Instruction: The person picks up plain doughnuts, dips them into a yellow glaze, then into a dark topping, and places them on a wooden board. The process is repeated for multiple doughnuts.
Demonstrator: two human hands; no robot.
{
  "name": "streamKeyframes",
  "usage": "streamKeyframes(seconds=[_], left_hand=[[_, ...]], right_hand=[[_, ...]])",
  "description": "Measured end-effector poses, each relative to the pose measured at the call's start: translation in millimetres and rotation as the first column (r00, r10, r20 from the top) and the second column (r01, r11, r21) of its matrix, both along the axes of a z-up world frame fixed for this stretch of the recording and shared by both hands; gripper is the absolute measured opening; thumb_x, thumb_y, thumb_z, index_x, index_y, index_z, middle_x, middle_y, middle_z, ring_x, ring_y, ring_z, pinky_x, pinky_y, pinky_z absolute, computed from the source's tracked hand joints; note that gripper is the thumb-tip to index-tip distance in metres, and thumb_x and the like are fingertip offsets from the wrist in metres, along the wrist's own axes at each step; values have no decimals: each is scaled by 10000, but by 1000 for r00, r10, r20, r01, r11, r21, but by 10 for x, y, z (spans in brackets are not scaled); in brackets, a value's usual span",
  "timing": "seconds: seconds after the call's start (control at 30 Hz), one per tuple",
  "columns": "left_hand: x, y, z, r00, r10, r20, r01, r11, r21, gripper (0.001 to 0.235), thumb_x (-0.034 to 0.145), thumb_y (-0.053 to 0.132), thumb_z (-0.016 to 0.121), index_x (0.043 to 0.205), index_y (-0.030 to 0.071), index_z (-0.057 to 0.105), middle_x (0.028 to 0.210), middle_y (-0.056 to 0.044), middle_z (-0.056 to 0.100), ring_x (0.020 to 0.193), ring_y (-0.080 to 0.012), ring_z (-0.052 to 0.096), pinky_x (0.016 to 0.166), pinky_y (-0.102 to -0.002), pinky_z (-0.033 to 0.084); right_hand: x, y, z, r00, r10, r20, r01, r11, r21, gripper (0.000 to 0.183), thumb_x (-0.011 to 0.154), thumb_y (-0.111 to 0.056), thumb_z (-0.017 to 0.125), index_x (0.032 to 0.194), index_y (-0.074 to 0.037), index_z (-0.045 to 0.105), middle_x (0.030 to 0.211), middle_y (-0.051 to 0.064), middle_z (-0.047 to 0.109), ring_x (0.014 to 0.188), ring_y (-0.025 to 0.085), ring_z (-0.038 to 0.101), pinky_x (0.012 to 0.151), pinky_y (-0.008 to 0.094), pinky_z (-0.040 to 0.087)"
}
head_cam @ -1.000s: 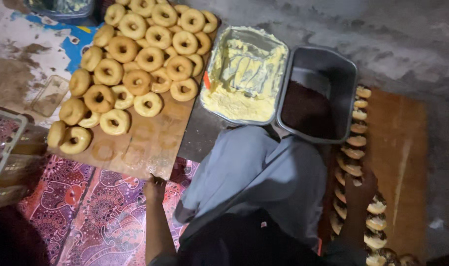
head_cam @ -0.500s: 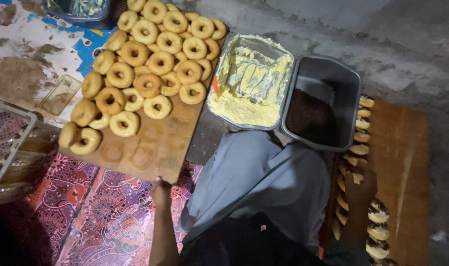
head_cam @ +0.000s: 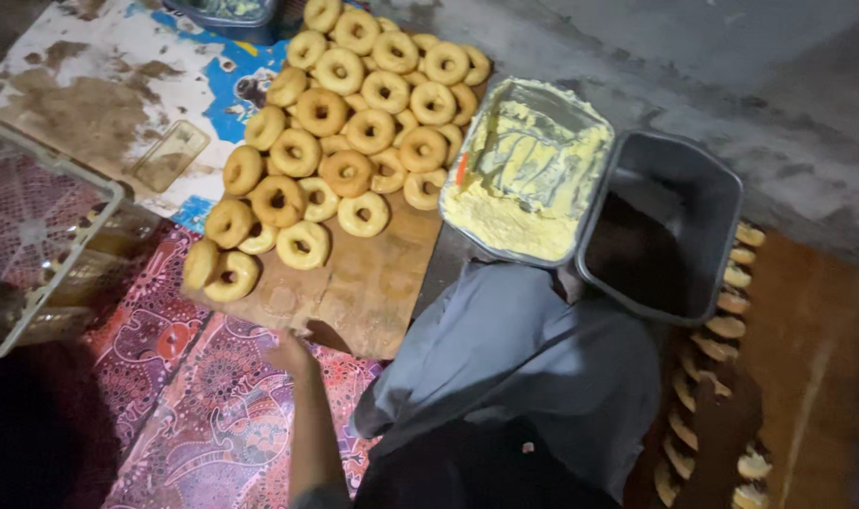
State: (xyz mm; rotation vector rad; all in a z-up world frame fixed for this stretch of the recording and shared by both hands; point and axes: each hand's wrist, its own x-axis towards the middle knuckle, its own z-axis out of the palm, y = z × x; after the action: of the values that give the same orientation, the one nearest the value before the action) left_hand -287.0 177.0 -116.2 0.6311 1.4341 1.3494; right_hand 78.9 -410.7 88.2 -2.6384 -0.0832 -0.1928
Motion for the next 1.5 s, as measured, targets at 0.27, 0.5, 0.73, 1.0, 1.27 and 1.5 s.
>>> streamKeyframes(seconds=[0.27,0.5,0.73,1.0,1.27,1.5], left_hand=[[-348,1788,444,927,-239,291,213,970,117,682,1035,520,413,1436,-7,578,1338,-149,677,1204,-265,681,962,-362,590],[-193,1884,359,881,-400,252,416,909,-8,529,1072,437,550,1442,59,528,1338,-91,623,1215,-249,627,1001,-410,559],[978,-540,600,572,-575,585,755,647,-103,712,918,262,715,1539,71,422,1308,-113,624,1120,-269,629,902,-428,538],[1674,-1534,1363,268,-691,672,939,344,-21,403,942,205,665,1285,25,554,1032,-139,666,935,-254,661,838,-402,564],[2231,-1149,1213,347,-546,762,878,475,-59,486,1053,469,461,1251,51,609,1117,-115,692,999,-247,682,838,-402,593],[2282,-1003,1124,433,-435,790,828,537,-158,556,1006,447,382,1320,41,595,1261,-140,682,1124,-285,690,917,-421,603]], right_hand=[[85,129,112,999,50,-7,-49,991,121,476,973,-136,678,1414,27,606,1294,223,622,1168,351,642,882,464,550],[170,672,14,986,136,-99,-105,956,273,410,988,-151,657,1365,8,638,1317,180,645,1184,313,629,945,434,526],[-485,2406,-647,684,706,-185,-251,466,849,504,961,-182,653,1417,7,546,1266,91,619,1127,161,616,959,334,529],[-446,3017,-440,784,551,-287,-49,516,855,360,953,-140,701,1282,-7,641,1189,108,733,1070,205,698,955,356,570],[-3,3402,-179,377,914,149,-883,306,355,426,800,-123,816,1200,-80,675,1191,157,713,1157,344,663,1002,443,508],[738,3854,-364,510,853,-109,-756,505,417,379,823,-159,811,1195,-130,746,1215,91,721,1132,285,694,977,382,561]])
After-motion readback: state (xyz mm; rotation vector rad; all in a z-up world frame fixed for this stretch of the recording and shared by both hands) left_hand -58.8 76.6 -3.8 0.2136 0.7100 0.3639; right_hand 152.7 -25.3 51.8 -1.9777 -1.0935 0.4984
